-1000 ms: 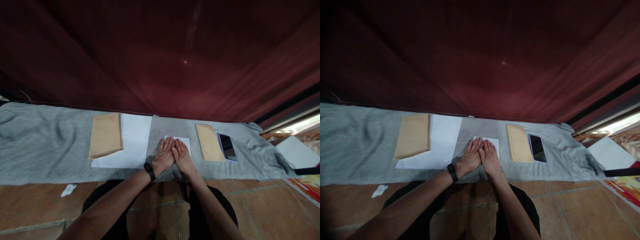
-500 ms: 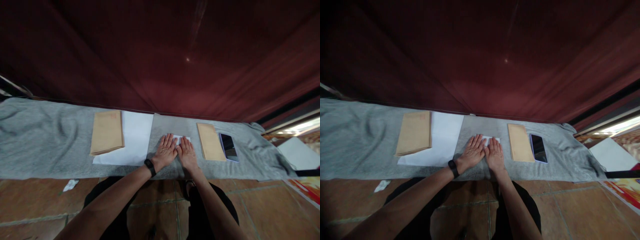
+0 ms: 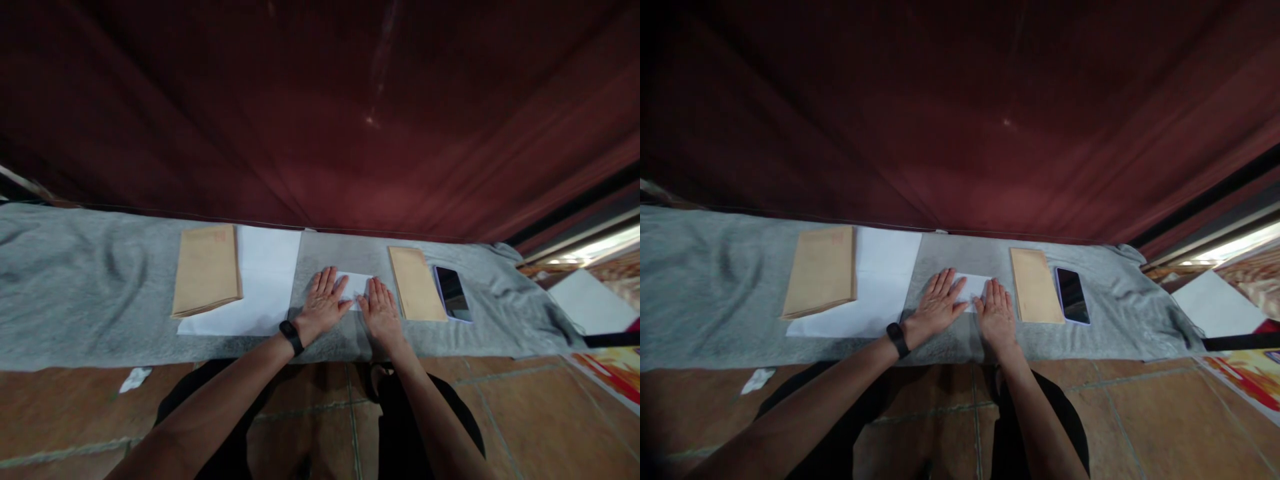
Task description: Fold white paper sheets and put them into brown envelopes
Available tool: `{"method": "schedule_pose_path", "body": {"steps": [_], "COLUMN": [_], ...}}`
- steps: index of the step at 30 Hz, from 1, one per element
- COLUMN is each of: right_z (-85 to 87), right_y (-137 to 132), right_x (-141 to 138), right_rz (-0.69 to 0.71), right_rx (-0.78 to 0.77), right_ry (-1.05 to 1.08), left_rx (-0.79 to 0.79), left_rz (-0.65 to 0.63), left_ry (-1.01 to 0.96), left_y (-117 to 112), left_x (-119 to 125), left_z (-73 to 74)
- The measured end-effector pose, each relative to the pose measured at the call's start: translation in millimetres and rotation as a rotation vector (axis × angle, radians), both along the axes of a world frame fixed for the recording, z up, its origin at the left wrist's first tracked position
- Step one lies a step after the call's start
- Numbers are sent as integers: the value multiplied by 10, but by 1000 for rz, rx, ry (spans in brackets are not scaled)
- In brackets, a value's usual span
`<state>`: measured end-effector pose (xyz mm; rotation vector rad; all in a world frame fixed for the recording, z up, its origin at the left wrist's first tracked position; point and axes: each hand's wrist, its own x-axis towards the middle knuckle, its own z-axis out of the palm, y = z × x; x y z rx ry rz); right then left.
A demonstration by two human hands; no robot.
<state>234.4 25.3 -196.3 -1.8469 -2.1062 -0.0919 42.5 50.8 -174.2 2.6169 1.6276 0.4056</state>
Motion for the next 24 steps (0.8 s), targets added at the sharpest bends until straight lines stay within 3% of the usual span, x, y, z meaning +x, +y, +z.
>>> {"method": "schedule_pose_path", "body": {"steps": [9,15,19,24], "right_z": [80,233,206,152], "right_y": [-29,13,2,-1], "right_x": [34,-179,-330,-350], "right_rz": [-28,187,241,189], "right_rx": [-7,-6,-63,-78], "right_ry": [60,173,170,86], "left_rx": [-6,-3,1,15], "left_rz": [10,11,-5,-14], "left_ry": [5,10,35,45], "left_y": [4,16,16,16], "left_x": [-7,-9,-24,-52], "left_z": [19,10,14,10]}}
